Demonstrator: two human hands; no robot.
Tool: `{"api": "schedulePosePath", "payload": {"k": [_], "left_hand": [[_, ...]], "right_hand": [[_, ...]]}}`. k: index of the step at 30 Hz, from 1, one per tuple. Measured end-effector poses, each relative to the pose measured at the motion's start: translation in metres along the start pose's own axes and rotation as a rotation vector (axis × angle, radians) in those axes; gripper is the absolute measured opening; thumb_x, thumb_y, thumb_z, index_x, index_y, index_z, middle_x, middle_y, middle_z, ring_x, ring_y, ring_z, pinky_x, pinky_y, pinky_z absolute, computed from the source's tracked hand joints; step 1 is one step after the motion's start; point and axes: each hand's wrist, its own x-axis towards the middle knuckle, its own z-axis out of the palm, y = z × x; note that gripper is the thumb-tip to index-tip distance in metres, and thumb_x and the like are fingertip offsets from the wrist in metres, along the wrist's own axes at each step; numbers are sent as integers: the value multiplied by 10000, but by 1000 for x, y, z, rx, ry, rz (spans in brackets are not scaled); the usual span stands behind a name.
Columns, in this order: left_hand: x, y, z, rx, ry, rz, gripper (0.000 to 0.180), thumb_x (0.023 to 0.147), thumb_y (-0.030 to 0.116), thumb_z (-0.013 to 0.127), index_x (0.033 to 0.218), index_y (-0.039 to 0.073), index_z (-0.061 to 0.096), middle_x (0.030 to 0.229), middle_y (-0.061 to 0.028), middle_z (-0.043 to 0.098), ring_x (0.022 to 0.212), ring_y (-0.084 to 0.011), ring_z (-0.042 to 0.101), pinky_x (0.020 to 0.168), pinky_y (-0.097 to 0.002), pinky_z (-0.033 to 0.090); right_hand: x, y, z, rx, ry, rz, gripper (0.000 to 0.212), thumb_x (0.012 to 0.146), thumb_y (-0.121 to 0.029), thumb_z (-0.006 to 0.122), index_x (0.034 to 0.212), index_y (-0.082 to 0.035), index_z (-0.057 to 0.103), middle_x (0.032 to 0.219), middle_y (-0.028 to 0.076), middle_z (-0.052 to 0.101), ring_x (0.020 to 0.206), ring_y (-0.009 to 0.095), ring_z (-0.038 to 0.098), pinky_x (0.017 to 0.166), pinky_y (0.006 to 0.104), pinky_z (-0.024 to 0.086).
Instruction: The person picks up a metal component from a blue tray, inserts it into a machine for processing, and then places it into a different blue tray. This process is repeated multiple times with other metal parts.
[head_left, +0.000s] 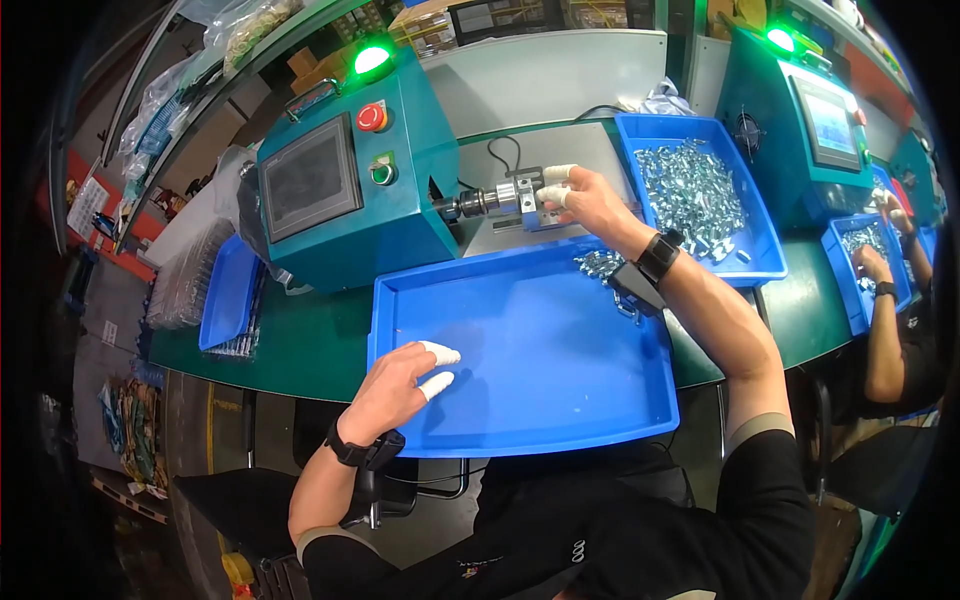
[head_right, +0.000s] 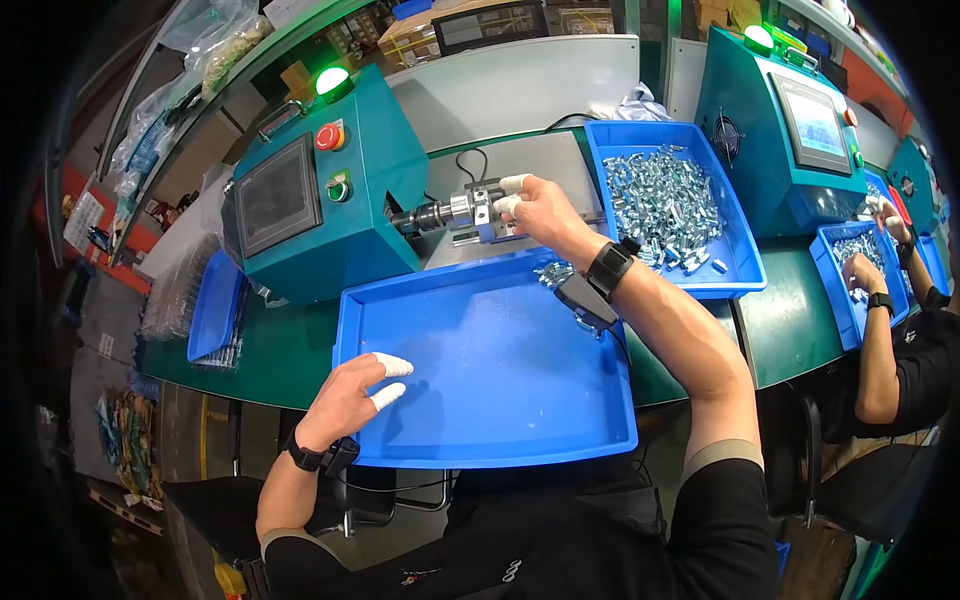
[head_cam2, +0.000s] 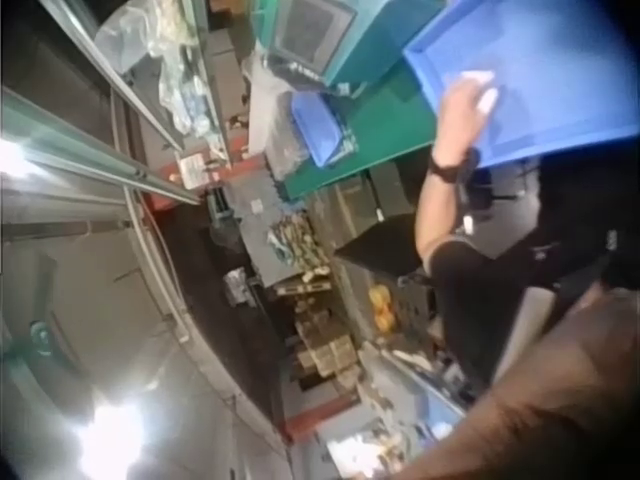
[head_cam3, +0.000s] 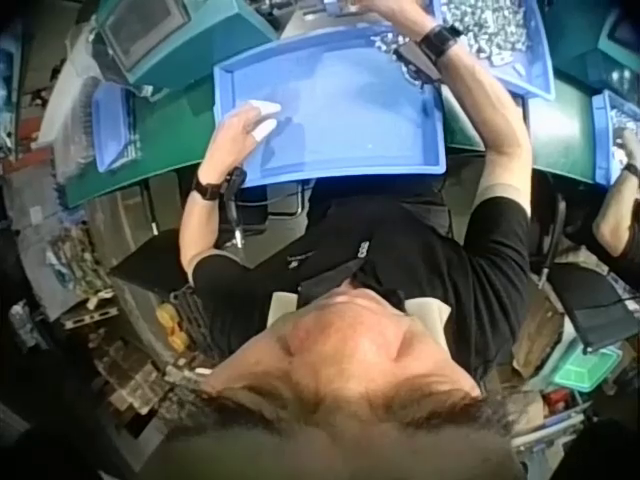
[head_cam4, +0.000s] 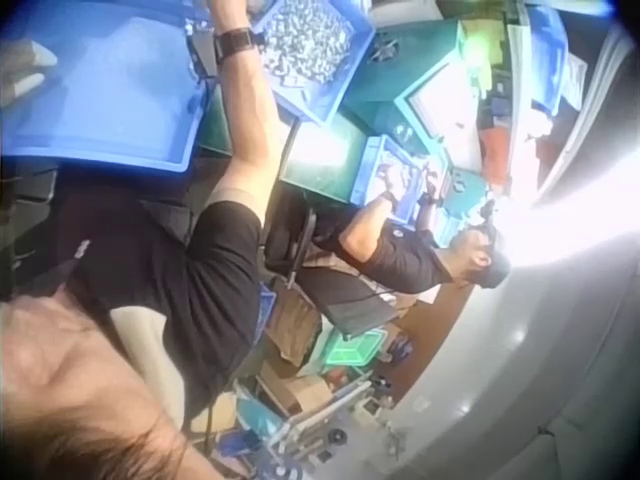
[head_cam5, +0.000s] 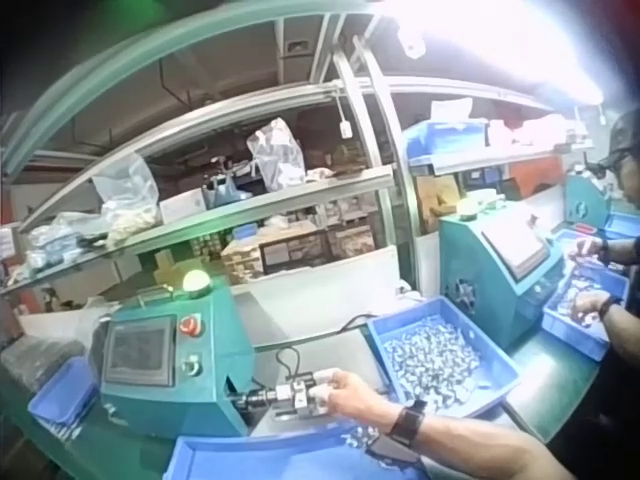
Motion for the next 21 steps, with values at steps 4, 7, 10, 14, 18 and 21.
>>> {"api": "schedulePosePath", "payload": {"k": [4,7,10,14,18,21], "left_hand": [[-1,1,0,-26,-13,3,277,909,86,780,1182,56,745,1108,-131,749,1032,-343,705,877,-401,577],[1,1,1,-40,-1,34,269,916,102,776,1178,50,748,1107,-135,742,1016,-357,698,856,-409,572],[2,4,-1,-45,0,46,265,920,109,774,1176,46,749,1107,-137,739,1007,-363,694,844,-412,569],[5,11,-2,-41,-12,43,262,922,106,773,1176,44,751,1111,-139,740,1003,-363,693,841,-413,568],[8,23,-2,-58,-37,33,261,925,103,770,1179,46,751,1119,-139,741,996,-362,692,843,-411,566],[14,33,1,-107,-58,8,264,926,102,768,1184,48,750,1123,-139,743,992,-360,691,847,-410,566]], "right_hand": [[3,1,1,19,28,12,505,1043,-195,650,1486,22,537,1198,114,715,1070,180,677,860,312,573],[6,-2,3,27,55,17,506,1046,-197,644,1488,23,533,1194,117,718,1042,176,683,837,308,573],[5,-11,5,-115,72,-6,585,1026,-287,670,1486,41,519,1094,160,749,957,224,725,796,341,580],[3,-28,-7,-720,250,-106,665,974,-375,704,1455,49,526,989,222,755,906,327,750,791,417,584],[9,-33,3,-1031,242,-213,685,932,-413,718,1412,44,547,949,268,738,947,405,732,840,486,576],[17,-39,6,-1075,200,-186,661,926,-393,718,1397,41,552,972,270,741,970,421,727,861,504,572]]}}
